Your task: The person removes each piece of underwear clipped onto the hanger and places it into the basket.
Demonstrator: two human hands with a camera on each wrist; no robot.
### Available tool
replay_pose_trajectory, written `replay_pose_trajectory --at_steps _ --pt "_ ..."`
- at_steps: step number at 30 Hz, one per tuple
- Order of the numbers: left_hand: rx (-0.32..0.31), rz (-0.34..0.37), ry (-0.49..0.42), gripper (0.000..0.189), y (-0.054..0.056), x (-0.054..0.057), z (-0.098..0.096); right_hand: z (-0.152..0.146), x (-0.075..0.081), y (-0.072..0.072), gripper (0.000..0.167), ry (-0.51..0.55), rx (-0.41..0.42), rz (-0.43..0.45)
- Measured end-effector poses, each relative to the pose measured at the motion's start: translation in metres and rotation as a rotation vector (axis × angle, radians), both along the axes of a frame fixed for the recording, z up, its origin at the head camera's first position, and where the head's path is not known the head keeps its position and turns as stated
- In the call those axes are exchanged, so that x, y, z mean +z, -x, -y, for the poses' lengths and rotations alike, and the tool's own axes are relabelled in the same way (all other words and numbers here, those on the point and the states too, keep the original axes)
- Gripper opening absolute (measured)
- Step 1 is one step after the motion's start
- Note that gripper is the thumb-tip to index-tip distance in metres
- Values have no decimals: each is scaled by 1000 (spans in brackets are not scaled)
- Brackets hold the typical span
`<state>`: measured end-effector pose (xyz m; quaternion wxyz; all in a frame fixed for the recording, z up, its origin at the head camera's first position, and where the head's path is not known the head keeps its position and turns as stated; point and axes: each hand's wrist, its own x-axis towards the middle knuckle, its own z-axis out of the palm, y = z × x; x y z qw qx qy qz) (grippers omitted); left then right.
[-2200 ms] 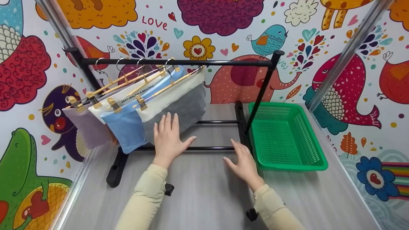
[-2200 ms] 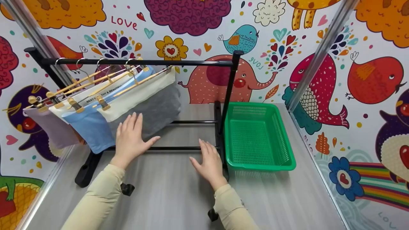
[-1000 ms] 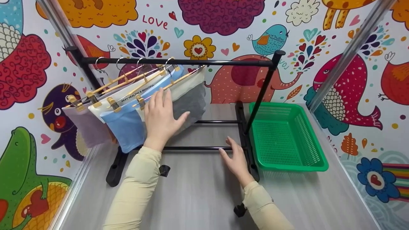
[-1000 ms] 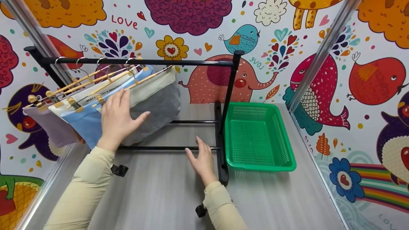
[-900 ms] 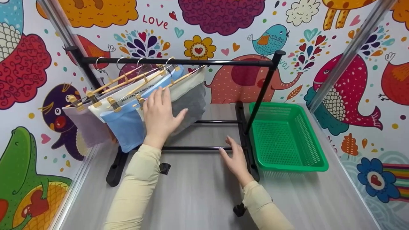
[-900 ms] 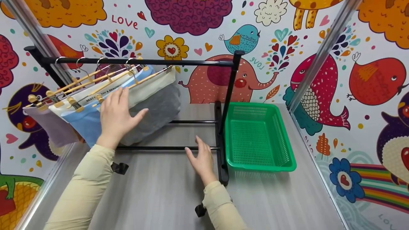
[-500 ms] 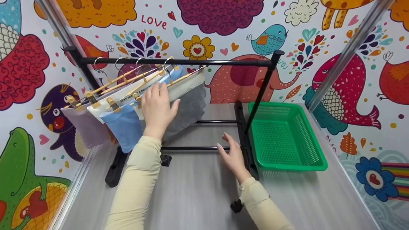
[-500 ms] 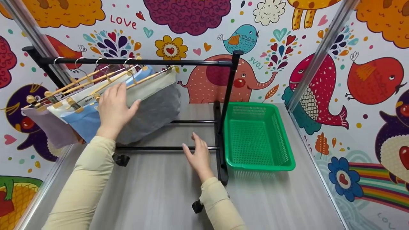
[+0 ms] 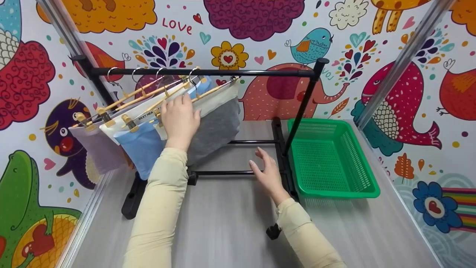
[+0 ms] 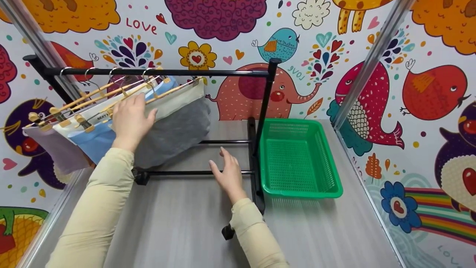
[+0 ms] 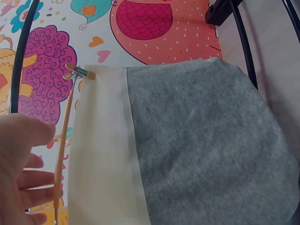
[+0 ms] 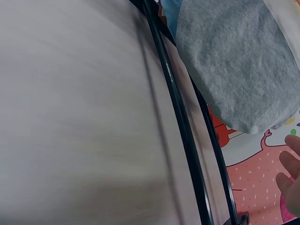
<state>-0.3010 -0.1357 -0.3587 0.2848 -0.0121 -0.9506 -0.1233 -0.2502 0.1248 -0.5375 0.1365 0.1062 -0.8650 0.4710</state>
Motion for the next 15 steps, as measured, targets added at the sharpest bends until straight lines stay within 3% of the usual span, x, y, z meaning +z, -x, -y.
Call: replay_pose_trajectory --at_steps 6,15 --pt "6 17 -5 43 7 -2 -4 4 12 10 57 -8 18 -2" --pt "13 -31 -22 24 11 -8 2 3 24 20 58 -1 38 -42"
